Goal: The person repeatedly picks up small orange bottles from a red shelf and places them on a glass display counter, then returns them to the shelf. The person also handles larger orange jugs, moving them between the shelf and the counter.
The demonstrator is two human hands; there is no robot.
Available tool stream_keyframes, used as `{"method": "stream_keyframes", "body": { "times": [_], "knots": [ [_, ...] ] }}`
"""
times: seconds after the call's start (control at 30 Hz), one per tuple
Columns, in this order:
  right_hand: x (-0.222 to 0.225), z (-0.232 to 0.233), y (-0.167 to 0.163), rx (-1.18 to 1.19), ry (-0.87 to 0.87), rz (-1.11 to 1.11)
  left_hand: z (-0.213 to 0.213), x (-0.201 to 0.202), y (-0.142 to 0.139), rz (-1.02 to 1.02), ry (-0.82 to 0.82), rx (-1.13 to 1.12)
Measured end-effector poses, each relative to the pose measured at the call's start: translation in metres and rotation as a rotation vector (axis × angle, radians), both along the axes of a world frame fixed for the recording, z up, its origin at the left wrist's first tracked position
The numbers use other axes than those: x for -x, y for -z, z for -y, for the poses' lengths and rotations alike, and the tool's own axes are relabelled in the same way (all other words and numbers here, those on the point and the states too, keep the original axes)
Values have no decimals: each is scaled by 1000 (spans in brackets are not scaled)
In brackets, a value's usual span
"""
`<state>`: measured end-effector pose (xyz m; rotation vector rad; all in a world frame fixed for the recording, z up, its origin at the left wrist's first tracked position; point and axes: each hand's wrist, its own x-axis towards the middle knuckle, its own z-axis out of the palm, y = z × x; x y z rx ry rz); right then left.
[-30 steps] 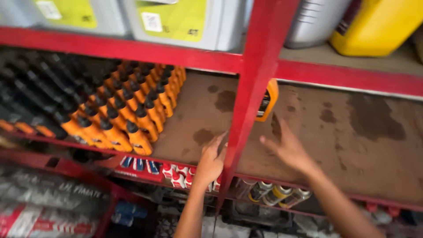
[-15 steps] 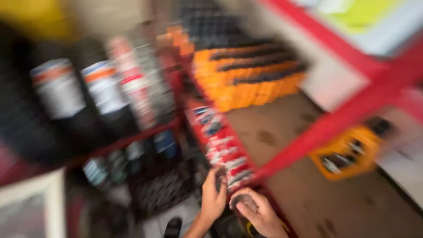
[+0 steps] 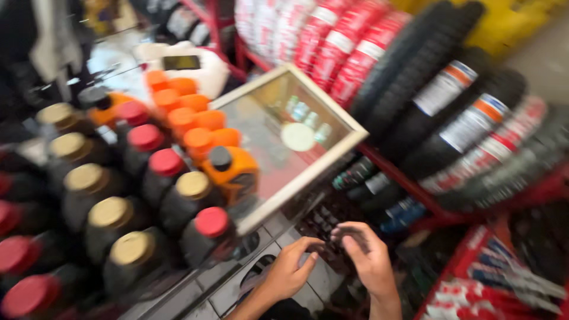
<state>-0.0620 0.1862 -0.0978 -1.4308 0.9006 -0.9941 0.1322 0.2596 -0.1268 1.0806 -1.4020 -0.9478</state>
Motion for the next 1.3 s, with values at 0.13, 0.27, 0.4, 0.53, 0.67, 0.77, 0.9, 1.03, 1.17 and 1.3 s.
{"method": "stream_keyframes", "body": {
  "times": [0.13, 0.27, 0.4, 0.53, 0.67, 0.77, 0.9, 1.03, 1.17, 1.3],
  "knots": [
    [-77, 25, -35, 109, -312, -225, -6, -32, 3, -38, -177, -22],
    [-153, 60, -56, 378, -401, -417, 6, -49, 6, -49, -217, -24],
    [-204, 97, -53, 501, -488, -280, 18, -61, 4, -75, -146, -72],
    [-241, 146, -34, 321, -507, -128, 31, -79, 7, 11, -64, -19],
    [-285, 201, -23, 183, -429, -128, 44, -93, 20, 57, -32, 43],
    [-320, 231, -17, 303, -475, -184, 55, -96, 36, 82, -13, 62],
    [-376, 256, -5, 266, -542, -210, 69, -99, 68, 121, -33, 69],
    [-420, 272, 8, 210, -534, -117, 86, -94, 113, 138, -107, 162],
    [-439, 289, -9, 250, -807, -64, 104, -87, 156, 189, -106, 208],
    [-461, 301, -29, 150, -912, -130, 116, -89, 177, 262, -127, 275]
  ]
}}
